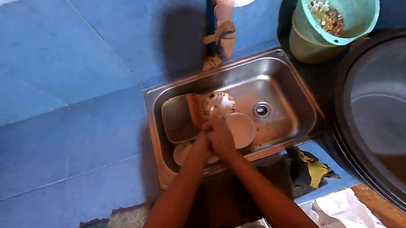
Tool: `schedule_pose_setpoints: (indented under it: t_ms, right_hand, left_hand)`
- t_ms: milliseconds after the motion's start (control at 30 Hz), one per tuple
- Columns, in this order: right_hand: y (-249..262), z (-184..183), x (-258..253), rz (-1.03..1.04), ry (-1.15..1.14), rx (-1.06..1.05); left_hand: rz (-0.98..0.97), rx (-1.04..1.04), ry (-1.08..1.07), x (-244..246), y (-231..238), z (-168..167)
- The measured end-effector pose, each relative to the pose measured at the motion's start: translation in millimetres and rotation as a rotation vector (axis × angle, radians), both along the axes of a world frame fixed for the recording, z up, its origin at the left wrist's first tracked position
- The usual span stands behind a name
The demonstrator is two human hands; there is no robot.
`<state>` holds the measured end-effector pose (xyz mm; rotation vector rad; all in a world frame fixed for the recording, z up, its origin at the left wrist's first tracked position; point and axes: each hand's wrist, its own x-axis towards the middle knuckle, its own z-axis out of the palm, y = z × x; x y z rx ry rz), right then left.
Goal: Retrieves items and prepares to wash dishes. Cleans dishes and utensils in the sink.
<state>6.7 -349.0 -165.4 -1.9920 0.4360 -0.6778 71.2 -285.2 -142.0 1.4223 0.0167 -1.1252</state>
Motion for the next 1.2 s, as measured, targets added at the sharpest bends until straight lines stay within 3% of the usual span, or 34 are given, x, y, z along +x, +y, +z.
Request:
schedule_pose_setpoints:
  t_ms: [67, 167, 233, 300, 367, 400, 533, 667, 767, 900, 1000, 1100, 1200]
  right_hand:
    - [-12, -22, -3, -0.111, -0.057, -0.132]
    - [-41, -43, -11, -0.379, -0.082, -0.067]
    - [-54, -46, -11, -0.548, -0.108, 0.205]
    - [-55, -45, 6, -0.723, -0.285, 0.653]
    - [-39, -35, 18, -0.709, -0.323, 0.945]
    - [-26, -31, 16, -0.633, -0.279, 0.959]
    - [-3, -27, 5, -0.445, -0.060, 0.926]
    - [-6, -30, 5, -0.419, -0.049, 0.872]
    - [-17, -37, 13, -0.455, -0.090, 0.774]
    - [-31, -41, 26, -0.448, -0.135, 0.805]
    - [-17, -37, 19, -0.336, 0.072, 0.837]
    - [2, -39, 17, -0.132, 0.421, 0.671]
    - [8, -37, 20, -0.002, 0.515, 0.493]
  left_hand:
    - [-0.177, 0.033, -0.022, 1, -1, -10]
    - [-0.442, 0.009, -0.098, 5, 8, -13]
    - [-0.457, 0.044, -0.201, 3, 7, -8]
    - [-0.443, 0.081, -0.282, -1, 3, -9]
    - [-0.443, 0.134, -0.387, -3, -3, -17]
    - [-0.451, 0.170, -0.433, -3, -4, -20]
    - [-0.508, 0.215, -0.451, 2, 2, -24]
    - [-0.508, 0.223, -0.393, 0, 10, -9]
    - [-0.598, 0.309, -0.462, 0, 22, 5]
    - [-0.602, 0.409, -0.530, 4, 47, 10]
    - [-0.541, 0.479, -0.601, 17, 67, 18]
    - [-0.444, 0.472, -0.600, 32, 82, 14]
    - [-0.369, 0.386, -0.520, 37, 85, 11]
